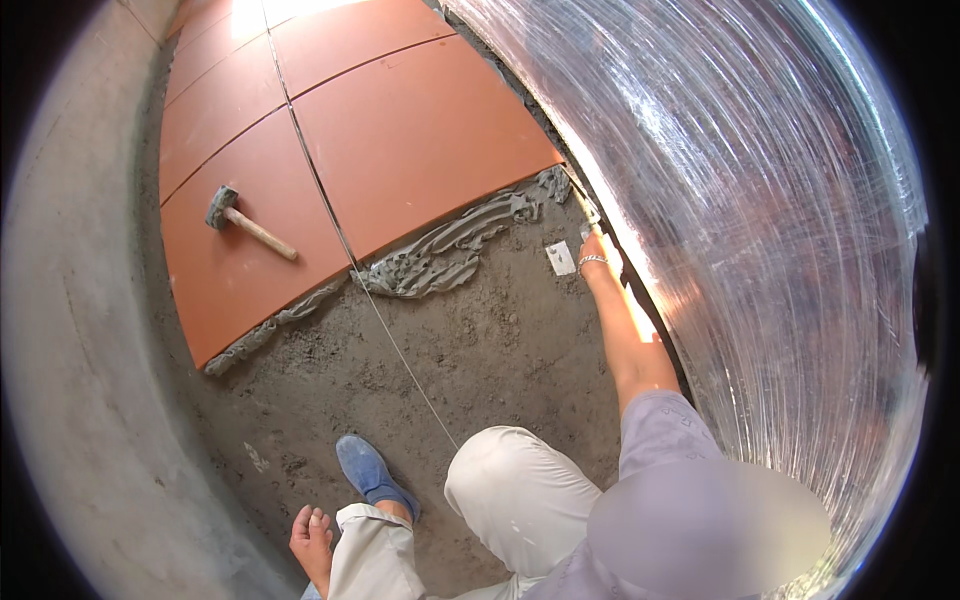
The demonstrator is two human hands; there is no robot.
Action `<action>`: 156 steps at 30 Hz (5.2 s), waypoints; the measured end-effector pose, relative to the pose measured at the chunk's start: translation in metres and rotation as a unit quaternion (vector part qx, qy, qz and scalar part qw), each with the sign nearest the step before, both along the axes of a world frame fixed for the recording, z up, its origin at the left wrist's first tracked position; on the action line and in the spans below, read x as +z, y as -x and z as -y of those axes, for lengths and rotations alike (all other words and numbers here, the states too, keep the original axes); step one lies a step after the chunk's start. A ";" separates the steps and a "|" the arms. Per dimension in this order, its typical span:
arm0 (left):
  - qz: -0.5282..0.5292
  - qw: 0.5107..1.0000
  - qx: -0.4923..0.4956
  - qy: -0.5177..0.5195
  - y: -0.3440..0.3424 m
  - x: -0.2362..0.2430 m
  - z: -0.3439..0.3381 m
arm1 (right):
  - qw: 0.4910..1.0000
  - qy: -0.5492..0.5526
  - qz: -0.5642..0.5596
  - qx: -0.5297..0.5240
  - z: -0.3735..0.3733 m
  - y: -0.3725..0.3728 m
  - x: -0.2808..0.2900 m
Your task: The person spreads cement on the floor using a notched trowel, places a terracotta tile onto the cement, and taps it into place with a rubber mallet. The person repeats this process for multiple tiles.
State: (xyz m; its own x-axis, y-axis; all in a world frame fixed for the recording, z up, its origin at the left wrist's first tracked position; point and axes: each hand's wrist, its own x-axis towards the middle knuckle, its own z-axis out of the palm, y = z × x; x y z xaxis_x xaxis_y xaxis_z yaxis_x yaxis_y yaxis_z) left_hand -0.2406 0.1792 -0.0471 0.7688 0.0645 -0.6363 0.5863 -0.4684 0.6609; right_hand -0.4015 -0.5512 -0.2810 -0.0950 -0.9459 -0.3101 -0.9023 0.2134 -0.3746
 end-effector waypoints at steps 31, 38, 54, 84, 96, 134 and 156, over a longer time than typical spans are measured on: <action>0.017 0.998 -0.011 0.057 0.007 0.000 0.032 | 0.885 0.117 -0.100 0.440 -0.133 -0.012 0.087; 0.017 0.996 0.005 0.087 0.008 -0.005 0.024 | 0.915 0.019 -0.106 0.389 -0.168 -0.022 0.125; 0.004 0.999 0.009 0.034 0.000 -0.009 0.022 | 0.959 -0.105 -0.028 0.263 -0.127 -0.057 0.124; 0.013 0.998 0.008 0.058 0.009 -0.007 0.014 | 0.978 0.018 -0.127 0.166 -0.052 -0.013 0.061; 0.016 0.999 -0.009 0.049 0.004 -0.011 0.010 | 0.917 -0.030 -0.148 0.371 -0.143 -0.012 0.119; 0.067 0.842 0.451 -0.290 0.336 0.246 -0.193 | 0.808 -0.052 -0.250 0.532 -0.157 -0.055 0.104; 0.317 0.822 0.468 0.066 0.268 0.160 -0.223 | 0.268 0.049 0.178 0.946 -0.498 -0.167 0.415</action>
State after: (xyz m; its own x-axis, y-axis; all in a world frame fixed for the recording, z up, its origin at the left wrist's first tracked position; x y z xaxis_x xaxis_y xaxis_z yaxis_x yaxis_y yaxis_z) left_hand -0.5089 0.4024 0.1132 0.6025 0.7786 -0.1754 0.1667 0.0921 0.9817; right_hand -0.2348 -0.0531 0.1342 0.6015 0.7970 0.0546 0.7351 -0.5254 -0.4285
